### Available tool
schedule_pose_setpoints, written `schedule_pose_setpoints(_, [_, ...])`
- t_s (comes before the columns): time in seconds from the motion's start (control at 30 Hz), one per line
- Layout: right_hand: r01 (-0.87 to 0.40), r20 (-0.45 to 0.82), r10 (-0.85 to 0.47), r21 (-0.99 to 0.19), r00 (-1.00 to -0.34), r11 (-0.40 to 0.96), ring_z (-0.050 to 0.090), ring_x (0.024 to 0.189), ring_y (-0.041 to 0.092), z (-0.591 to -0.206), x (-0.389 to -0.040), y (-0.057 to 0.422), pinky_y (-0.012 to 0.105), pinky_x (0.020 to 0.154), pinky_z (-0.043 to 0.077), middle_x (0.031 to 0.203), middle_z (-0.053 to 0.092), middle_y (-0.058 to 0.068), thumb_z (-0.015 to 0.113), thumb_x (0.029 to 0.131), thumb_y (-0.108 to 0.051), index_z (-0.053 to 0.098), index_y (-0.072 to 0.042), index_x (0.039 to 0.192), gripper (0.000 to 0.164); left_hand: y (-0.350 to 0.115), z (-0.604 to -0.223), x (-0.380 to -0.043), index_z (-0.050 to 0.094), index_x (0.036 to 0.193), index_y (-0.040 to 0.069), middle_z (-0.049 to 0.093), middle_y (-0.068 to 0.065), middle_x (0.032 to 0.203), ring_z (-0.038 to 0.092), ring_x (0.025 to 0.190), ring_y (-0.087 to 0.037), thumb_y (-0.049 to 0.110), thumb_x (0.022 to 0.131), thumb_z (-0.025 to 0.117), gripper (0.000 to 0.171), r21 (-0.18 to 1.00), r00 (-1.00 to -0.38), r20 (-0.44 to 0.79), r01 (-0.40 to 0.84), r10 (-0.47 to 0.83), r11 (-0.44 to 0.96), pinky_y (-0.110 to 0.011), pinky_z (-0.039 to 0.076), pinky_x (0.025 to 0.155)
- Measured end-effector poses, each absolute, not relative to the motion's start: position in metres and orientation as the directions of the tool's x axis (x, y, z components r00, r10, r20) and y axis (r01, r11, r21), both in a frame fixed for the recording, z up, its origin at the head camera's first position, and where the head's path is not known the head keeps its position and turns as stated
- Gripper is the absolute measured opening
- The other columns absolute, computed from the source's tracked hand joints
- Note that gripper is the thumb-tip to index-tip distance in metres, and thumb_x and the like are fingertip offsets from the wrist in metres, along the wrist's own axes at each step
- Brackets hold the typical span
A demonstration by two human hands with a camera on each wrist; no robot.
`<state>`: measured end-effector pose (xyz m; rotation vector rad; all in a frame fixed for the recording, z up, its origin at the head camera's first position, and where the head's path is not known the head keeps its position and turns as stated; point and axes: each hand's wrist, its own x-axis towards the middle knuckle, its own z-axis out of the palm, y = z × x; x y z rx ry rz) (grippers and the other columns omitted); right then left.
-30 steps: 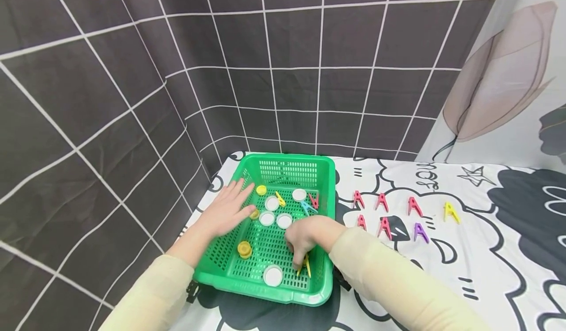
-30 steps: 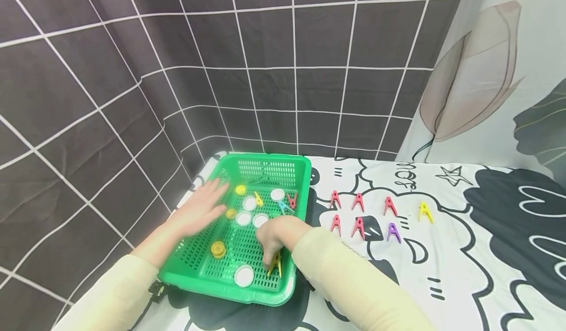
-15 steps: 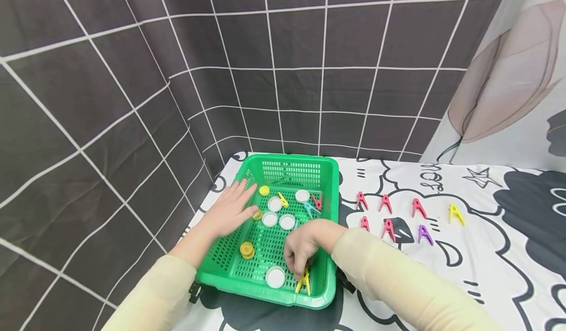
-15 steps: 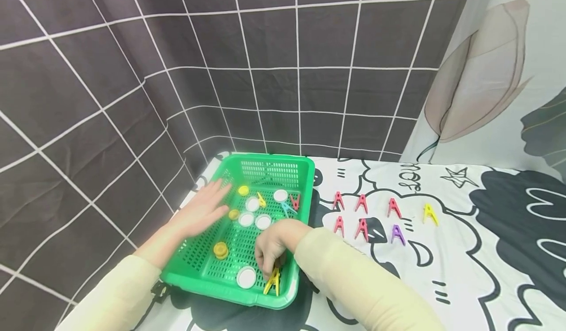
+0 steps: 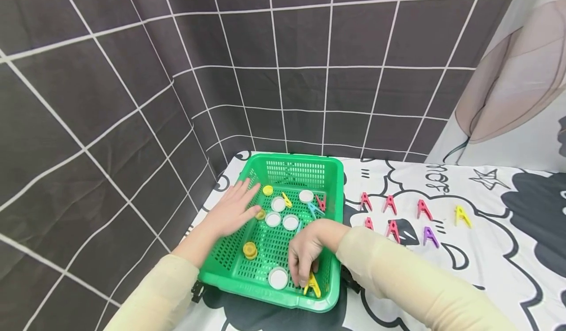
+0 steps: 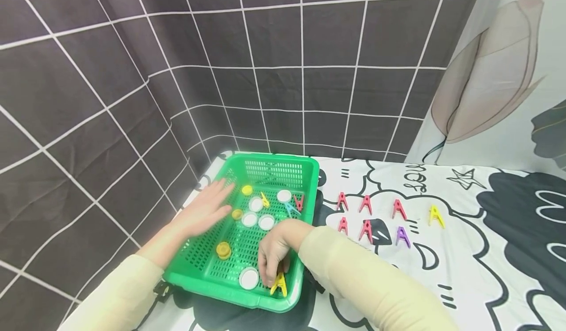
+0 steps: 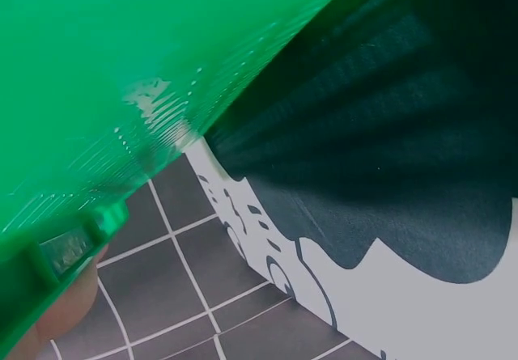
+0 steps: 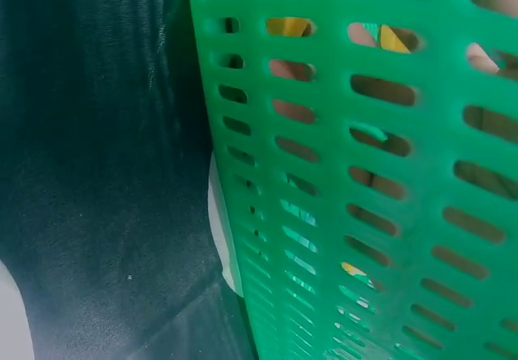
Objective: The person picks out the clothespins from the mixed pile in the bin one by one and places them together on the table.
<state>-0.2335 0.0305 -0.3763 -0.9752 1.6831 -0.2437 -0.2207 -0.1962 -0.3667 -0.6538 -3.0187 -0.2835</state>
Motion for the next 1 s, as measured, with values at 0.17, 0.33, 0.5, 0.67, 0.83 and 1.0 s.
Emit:
schedule_pose_setpoints(0.17, [-0.419,-0.709,-0.705,-0.637,-0.011,0.647,0.063,0.081,0.002,-0.3755,-0.2329,0.0316,0.021,0.072,0.054,0.091,0.069,-0.012,0.069,0.085,-0.012,0.075,-0.012,0.098,0.015,-0.1960,-0.3673,-0.2212,0.023,0.149,0.008,0.013,-0.022,0.153,0.009,0.140,-0.038,0.052,0.099,0.029,0.067,0.171,-0.909,0.089,0.416,0.406,0.893,-0.046,0.006,0.113])
schedule_pose_setpoints(0.33, [-0.399,-0.713,-0.701,-0.646,0.014,0.650,0.063,0.082,0.003,-0.3740,-0.2308,0.0322,0.022,0.073,0.054,0.091,0.069,-0.011,0.069,0.085,-0.015,0.074,-0.013,0.099,0.015,-0.1958,-0.3668,-0.2213,0.023,0.149,0.007,0.014,-0.022,0.152,0.010,0.140,-0.038,0.051,0.099,0.029,0.067,0.174,-0.906,0.094,0.422,0.412,0.890,-0.047,0.006,0.113])
schedule_pose_setpoints(0.5, [-0.372,-0.716,-0.696,-0.661,0.053,0.652,0.063,0.083,0.003,-0.3744,-0.2288,0.0316,0.022,0.074,0.054,0.092,0.068,-0.009,0.067,0.086,-0.014,0.071,-0.011,0.101,0.015,-0.1957,-0.3680,-0.2213,0.023,0.149,0.007,0.013,-0.022,0.152,0.009,0.140,-0.037,0.053,0.098,0.029,0.069,0.170,-0.905,0.092,0.425,0.415,0.889,-0.047,0.006,0.113])
schedule_pose_setpoints(0.67, [-0.375,-0.721,-0.691,-0.656,0.054,0.655,0.063,0.082,0.004,-0.3737,-0.2268,0.0311,0.022,0.074,0.054,0.092,0.067,-0.009,0.067,0.086,-0.012,0.070,-0.011,0.100,0.014,-0.1948,-0.3666,-0.2207,0.020,0.150,0.009,0.013,-0.022,0.153,0.009,0.141,-0.036,0.053,0.098,0.029,0.068,0.166,-0.908,0.081,0.418,0.411,0.893,-0.046,0.006,0.113])
schedule_pose_setpoints(0.83, [-0.395,-0.686,-0.727,-0.676,0.029,0.622,0.062,0.079,0.002,-0.3739,-0.2252,0.0312,0.020,0.074,0.053,0.089,0.067,-0.009,0.068,0.082,-0.009,0.070,-0.010,0.096,0.014,-0.1946,-0.3671,-0.2200,0.019,0.150,0.010,0.013,-0.021,0.153,0.009,0.141,-0.036,0.052,0.099,0.029,0.067,0.168,-0.910,0.072,0.415,0.409,0.894,-0.045,0.006,0.113])
schedule_pose_setpoints(1.0, [-0.481,-0.585,-0.809,-0.695,-0.056,0.535,0.059,0.073,0.000,-0.3714,-0.2291,0.0335,0.019,0.072,0.051,0.082,0.067,-0.010,0.070,0.078,-0.015,0.070,-0.015,0.092,0.014,-0.1954,-0.3695,-0.2217,0.022,0.149,0.008,0.013,-0.022,0.153,0.009,0.140,-0.037,0.053,0.098,0.029,0.069,0.169,-0.909,0.084,0.418,0.409,0.893,-0.046,0.006,0.113])
